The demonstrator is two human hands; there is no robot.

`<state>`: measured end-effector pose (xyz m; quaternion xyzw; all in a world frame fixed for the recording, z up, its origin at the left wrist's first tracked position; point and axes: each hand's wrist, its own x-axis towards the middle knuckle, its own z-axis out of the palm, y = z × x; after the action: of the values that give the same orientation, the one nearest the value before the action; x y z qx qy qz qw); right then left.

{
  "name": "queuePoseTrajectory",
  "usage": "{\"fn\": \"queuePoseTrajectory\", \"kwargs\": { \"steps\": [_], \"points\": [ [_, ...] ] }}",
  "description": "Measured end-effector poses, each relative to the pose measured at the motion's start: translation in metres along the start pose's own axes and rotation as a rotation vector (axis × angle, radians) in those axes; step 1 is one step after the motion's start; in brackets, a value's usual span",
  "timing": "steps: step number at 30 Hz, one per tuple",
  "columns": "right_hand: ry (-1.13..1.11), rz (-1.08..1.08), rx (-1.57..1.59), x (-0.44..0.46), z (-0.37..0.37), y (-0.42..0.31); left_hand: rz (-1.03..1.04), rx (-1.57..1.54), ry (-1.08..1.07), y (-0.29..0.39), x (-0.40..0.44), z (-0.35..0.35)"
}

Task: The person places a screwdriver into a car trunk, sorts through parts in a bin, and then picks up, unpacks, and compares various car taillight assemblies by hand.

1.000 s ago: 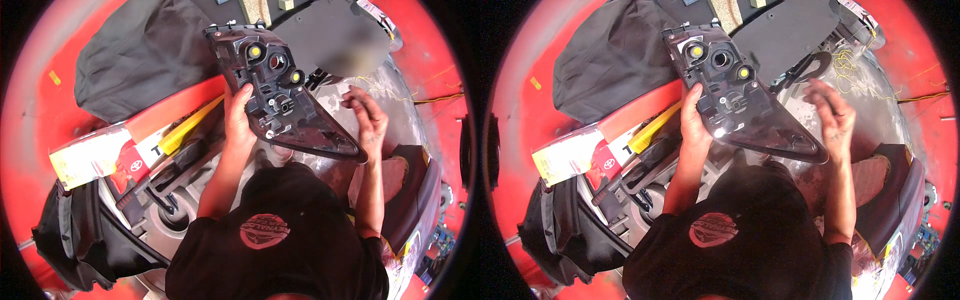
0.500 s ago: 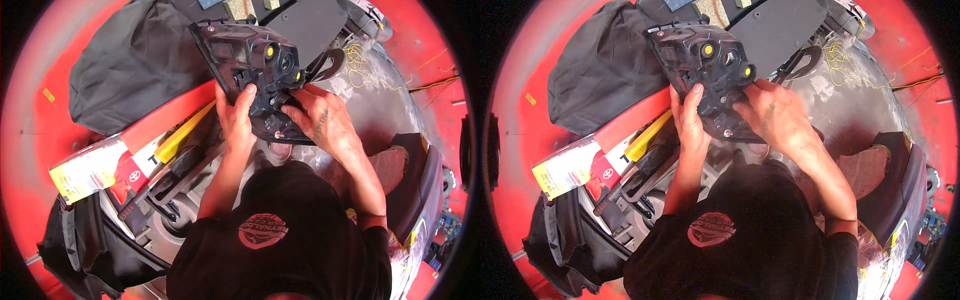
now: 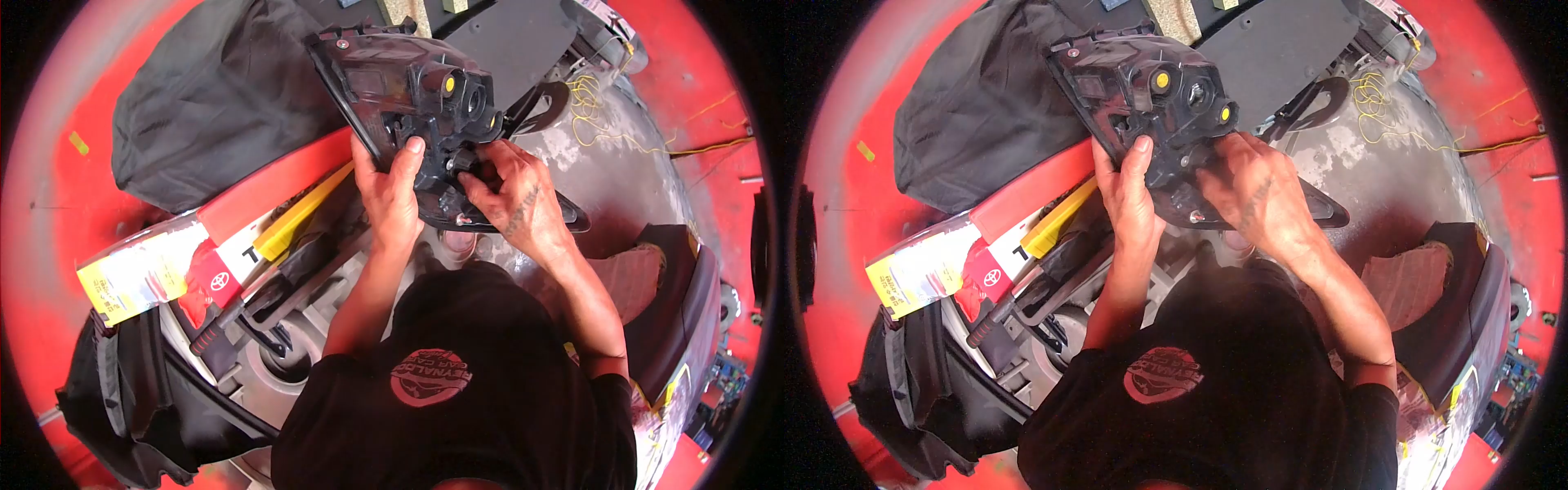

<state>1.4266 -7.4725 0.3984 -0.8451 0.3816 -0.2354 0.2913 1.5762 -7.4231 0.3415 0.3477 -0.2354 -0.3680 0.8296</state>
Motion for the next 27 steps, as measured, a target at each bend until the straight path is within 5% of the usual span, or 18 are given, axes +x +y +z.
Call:
{"fn": "queuePoseTrajectory", "kwargs": {
  "steps": [22,27],
  "points": [
    [-0.048,-0.045,-0.163,-0.001,-0.013,0.001,-0.077,-0.132,0.026,-0.009,0.005,-0.002],
    [0.117,-0.043,-0.158,-0.020,-0.046,-0.016,-0.108,-0.133,-0.009,-0.020,0.012,-0.016]
  ]
}}
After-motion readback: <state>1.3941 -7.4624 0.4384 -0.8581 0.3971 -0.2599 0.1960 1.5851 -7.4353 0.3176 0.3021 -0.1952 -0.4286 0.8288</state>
